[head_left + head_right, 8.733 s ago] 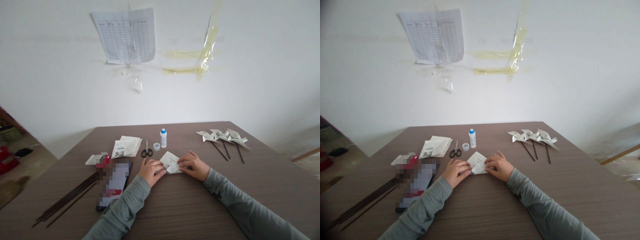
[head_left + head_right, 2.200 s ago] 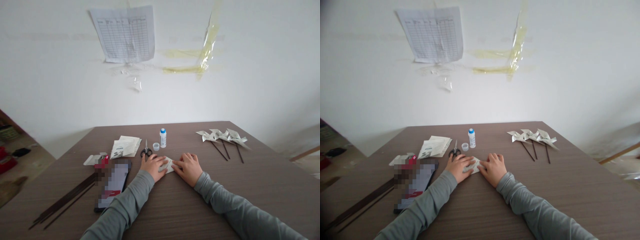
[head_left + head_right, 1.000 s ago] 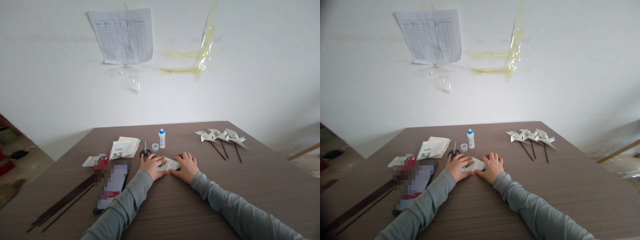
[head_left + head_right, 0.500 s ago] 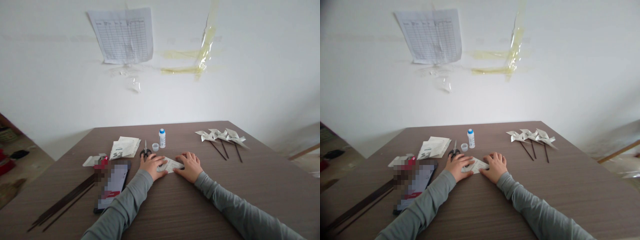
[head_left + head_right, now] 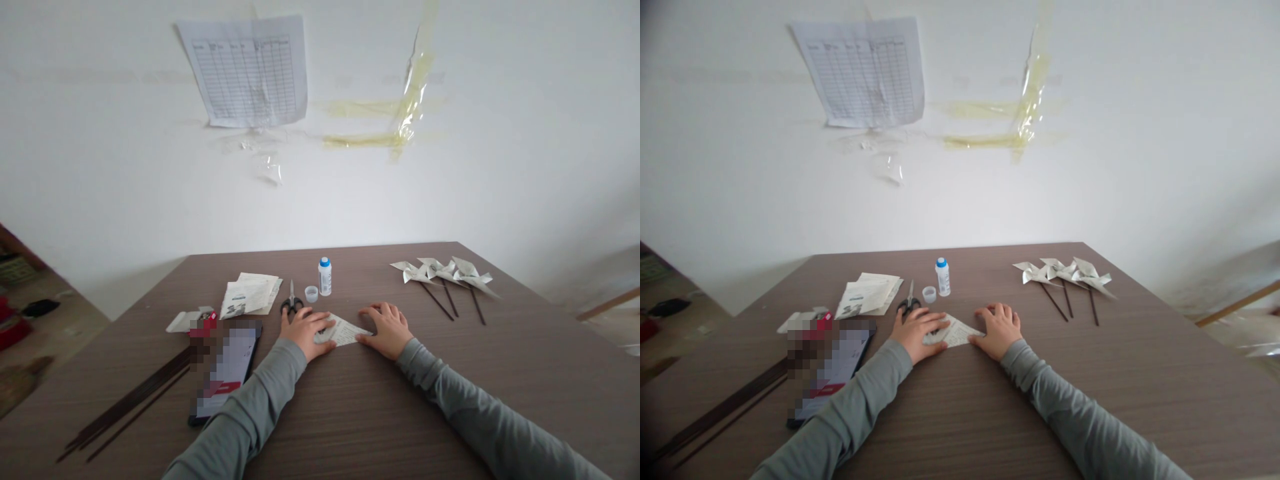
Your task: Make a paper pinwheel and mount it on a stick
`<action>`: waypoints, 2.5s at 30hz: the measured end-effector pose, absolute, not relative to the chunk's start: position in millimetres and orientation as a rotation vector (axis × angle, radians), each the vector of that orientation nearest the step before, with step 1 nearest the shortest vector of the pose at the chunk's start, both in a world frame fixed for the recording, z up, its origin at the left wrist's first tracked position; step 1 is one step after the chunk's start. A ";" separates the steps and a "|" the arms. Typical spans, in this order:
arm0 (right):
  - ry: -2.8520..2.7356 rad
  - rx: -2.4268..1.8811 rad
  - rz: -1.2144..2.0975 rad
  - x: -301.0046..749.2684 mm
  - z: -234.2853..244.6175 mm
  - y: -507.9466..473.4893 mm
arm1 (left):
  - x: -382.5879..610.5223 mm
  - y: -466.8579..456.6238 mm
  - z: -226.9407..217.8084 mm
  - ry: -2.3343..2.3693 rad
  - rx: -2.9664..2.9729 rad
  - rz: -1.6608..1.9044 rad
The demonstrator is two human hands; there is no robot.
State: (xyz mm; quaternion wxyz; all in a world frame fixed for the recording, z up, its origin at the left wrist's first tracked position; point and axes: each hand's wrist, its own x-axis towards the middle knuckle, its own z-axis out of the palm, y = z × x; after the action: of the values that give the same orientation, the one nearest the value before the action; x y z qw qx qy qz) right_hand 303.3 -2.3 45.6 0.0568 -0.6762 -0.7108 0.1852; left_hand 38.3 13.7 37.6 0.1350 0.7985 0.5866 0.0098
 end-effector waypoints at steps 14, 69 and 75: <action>-2.127 -2.189 0.623 319.4 57.4 6.2 | 34.6 13.9 29.9 1.699 2.307 0.076; -2.304 -1.819 0.516 279.4 42.2 -8.5 | 46.9 6.2 38.1 1.779 2.308 0.087; -2.298 -1.802 0.513 281.3 43.2 -10.6 | 44.8 7.0 39.6 1.820 2.292 0.028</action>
State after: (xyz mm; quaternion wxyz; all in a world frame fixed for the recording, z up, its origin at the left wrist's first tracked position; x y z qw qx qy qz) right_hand 281.3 -10.6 43.2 0.0881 -0.6055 -0.7720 0.1722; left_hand 44.8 7.0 39.6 0.1071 0.7785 0.6184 0.0094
